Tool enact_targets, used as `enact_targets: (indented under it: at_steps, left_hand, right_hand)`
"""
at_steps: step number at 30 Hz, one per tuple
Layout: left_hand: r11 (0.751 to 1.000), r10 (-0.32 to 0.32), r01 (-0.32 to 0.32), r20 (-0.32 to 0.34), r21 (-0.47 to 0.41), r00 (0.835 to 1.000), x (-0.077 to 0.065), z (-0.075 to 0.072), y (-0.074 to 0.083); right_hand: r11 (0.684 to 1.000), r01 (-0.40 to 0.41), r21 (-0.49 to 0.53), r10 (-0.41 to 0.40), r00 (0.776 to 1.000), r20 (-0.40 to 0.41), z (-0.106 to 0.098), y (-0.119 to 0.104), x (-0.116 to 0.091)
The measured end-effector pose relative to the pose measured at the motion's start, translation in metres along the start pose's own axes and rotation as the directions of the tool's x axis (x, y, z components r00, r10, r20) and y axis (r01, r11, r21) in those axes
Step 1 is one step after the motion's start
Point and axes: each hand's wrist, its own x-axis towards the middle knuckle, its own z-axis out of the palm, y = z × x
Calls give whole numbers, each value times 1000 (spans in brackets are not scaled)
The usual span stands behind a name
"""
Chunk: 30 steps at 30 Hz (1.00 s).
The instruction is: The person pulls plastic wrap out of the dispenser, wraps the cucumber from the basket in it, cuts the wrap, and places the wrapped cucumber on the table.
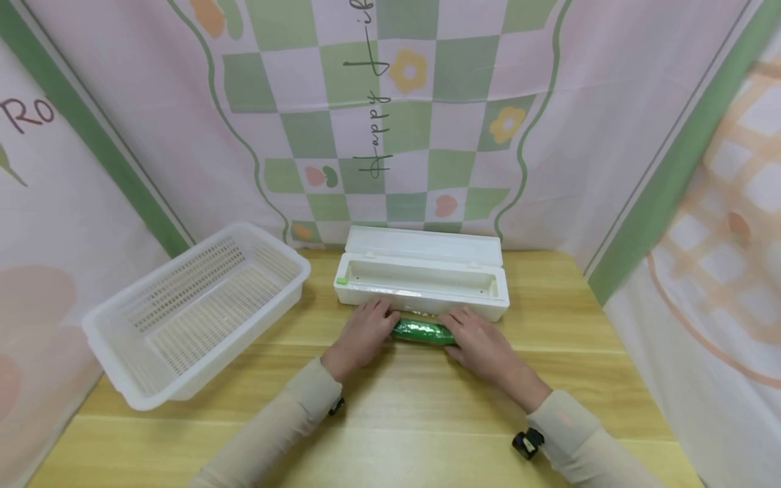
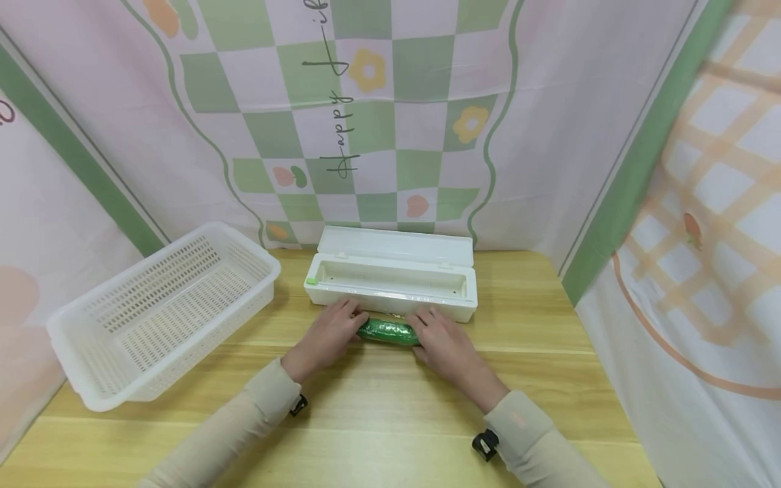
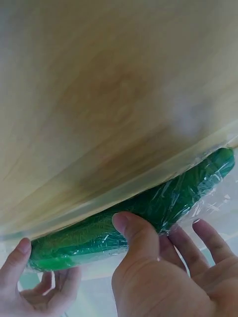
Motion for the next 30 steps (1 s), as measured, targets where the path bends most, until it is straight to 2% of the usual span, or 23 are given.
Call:
enact_targets:
  at_steps: [5,9,13,17,22,26,30]
  left_hand:
    - [999,-40,41,49,-6,998,1,0,-1]
    - [998,-47,49,55,-30,997,0,-1,-3]
    - [993,-47,50,35,-105,998,-2,-2,-5]
    - [978,-50,49,0,-204,999,-7,-6,-11]
    - [953,-96,74,-61,-294,994,-17,-14,-25]
    - [923,-197,145,-114,-356,974,-24,-19,-41]
    - [860,-341,242,-154,-449,928,-28,-26,-55]
  right_hand:
    - [1000,1,15,-1,1000,-1,1,2,0]
    - [1000,9,25,-8,1000,-18,2,3,0]
    - [1000,13,26,-12,1000,-23,1,5,-1]
    - [999,1,37,-1,1000,-11,-2,6,-2]
    - [999,-6,51,7,1000,-9,-5,7,-3]
    - [999,-1,46,2,1000,-27,-7,8,-3]
    - [999,13,46,-11,998,-58,-11,10,-1]
